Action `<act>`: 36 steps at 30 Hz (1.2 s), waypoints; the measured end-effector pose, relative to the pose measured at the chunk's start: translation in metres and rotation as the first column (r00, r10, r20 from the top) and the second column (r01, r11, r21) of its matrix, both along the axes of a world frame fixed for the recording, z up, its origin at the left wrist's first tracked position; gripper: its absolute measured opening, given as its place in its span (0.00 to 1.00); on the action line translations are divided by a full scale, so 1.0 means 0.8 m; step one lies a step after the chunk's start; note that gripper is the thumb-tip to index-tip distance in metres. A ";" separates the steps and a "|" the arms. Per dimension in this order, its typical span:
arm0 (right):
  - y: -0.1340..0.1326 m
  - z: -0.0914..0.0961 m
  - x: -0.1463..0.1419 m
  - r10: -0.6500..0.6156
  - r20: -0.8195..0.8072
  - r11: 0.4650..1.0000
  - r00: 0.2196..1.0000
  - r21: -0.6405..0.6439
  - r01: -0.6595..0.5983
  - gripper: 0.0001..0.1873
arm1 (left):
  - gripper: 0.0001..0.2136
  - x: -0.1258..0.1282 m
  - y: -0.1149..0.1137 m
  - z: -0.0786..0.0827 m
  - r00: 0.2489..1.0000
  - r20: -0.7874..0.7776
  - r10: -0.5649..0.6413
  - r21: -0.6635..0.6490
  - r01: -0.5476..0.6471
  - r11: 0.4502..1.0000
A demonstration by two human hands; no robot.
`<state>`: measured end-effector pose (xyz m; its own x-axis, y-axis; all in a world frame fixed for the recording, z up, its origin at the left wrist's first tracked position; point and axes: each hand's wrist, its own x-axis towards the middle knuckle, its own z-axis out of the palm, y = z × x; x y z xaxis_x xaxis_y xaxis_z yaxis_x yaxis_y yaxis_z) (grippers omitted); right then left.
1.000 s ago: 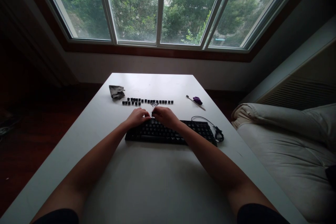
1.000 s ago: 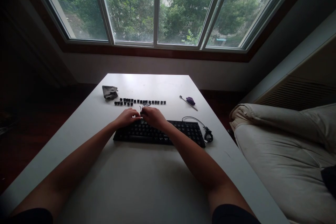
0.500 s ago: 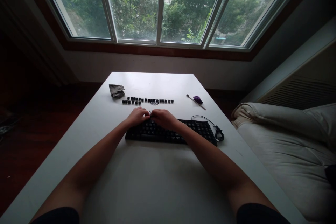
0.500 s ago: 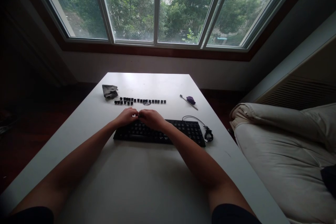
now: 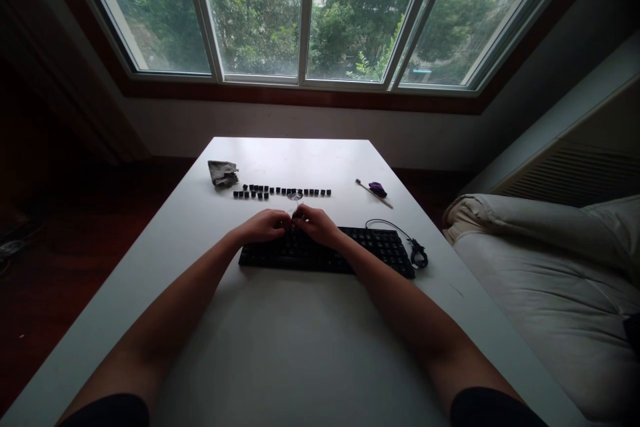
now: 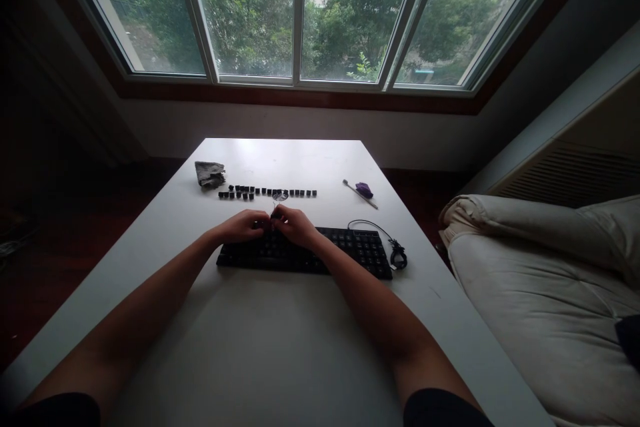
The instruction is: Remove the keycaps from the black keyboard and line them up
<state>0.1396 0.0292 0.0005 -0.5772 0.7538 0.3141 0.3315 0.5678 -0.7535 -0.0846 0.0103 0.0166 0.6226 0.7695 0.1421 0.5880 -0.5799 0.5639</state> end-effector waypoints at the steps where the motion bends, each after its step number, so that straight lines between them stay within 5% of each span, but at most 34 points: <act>1: 0.001 -0.002 0.000 0.003 -0.017 1.000 1.000 -0.020 -0.004 0.05 | 0.07 0.001 -0.001 0.001 1.000 -0.009 -0.002 0.001 0.002 1.000; 11: 0.005 -0.006 0.002 -0.020 -0.267 0.951 0.964 -0.303 -0.065 0.10 | 0.06 0.007 -0.003 -0.006 0.995 -0.098 0.036 0.117 -0.024 0.993; 24: 0.005 -0.010 0.000 -0.159 -0.319 0.951 0.935 -0.303 0.058 0.12 | 0.09 0.016 -0.006 -0.007 0.990 0.036 0.134 0.121 -0.137 0.983; 36: 0.006 -0.018 -0.007 -0.379 -0.426 0.801 0.822 -0.596 0.060 0.18 | 0.15 0.029 -0.006 -0.015 0.941 0.255 0.223 0.052 -0.243 0.969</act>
<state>0.1338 0.0343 -0.0140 -0.2510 0.9679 0.0107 -0.1208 -0.0204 -0.9925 -0.0611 0.0055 0.0043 0.3653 0.8683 0.3356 0.5618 -0.4931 0.6642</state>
